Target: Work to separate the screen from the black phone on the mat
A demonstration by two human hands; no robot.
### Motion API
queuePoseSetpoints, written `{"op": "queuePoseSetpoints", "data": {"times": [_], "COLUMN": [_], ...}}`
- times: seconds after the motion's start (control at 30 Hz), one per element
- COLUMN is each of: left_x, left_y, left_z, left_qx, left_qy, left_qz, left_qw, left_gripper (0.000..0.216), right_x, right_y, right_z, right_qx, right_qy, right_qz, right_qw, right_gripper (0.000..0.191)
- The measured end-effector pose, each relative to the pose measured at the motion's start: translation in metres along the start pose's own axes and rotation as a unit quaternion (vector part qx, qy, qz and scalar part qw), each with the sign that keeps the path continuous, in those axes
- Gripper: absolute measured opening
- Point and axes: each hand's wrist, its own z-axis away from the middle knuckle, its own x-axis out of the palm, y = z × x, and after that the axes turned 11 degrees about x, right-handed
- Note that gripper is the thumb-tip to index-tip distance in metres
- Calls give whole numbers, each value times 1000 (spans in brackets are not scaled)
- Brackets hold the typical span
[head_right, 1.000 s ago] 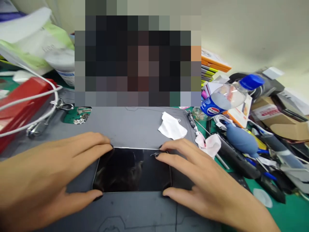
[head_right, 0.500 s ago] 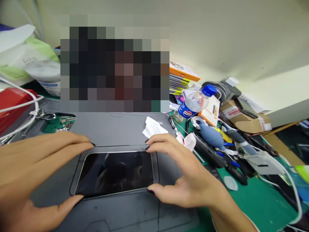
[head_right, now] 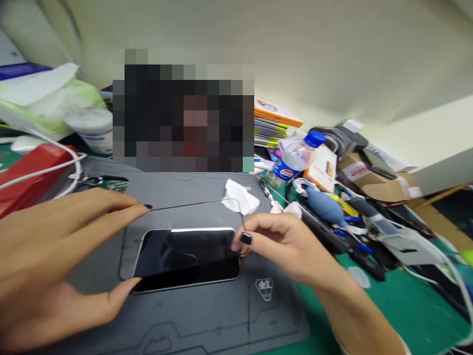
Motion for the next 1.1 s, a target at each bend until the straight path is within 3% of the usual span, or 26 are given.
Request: {"op": "queuePoseSetpoints", "data": {"times": [0.2, 0.33, 0.4, 0.47, 0.53, 0.6, 0.73, 0.87, 1.1], "left_x": [-1, 0, 0, 1, 2, 3, 5, 5, 9], "left_y": [3, 12, 16, 18, 18, 17, 15, 14, 10], "left_z": [-5, -4, -5, -7, -9, -8, -2, -1, -11], "left_qx": [4, -34, -57, -59, -51, -43, -29, -21, -52], "left_qy": [4, -5, -13, -14, -7, -16, -53, -82, -90], "left_qz": [28, 100, 91, 84, 89, 94, 92, 108, 151], "left_qw": [1000, 994, 994, 995, 995, 995, 994, 991, 983], "left_gripper": [34, 42, 47, 42, 27, 15, 18, 15, 21], "right_x": [4, 7, 5, 0, -5, -7, -4, -1, 6], "right_y": [-1, 5, 4, 2, -1, -1, 4, 9, 5], "right_z": [0, 3, 3, 3, 3, 6, 12, 14, 7], "right_qx": [-82, -127, -131, -137, -170, -223, -264, -271, -297], "right_qy": [-17, 3, -4, 31, 111, 165, 112, 101, 65], "right_qz": [62, 48, 59, 100, 179, 275, 428, 529, 549], "right_qw": [995, 991, 990, 985, 963, 921, 857, 798, 779], "right_gripper": [47, 46, 45, 45, 49, 57, 50, 44, 36]}}
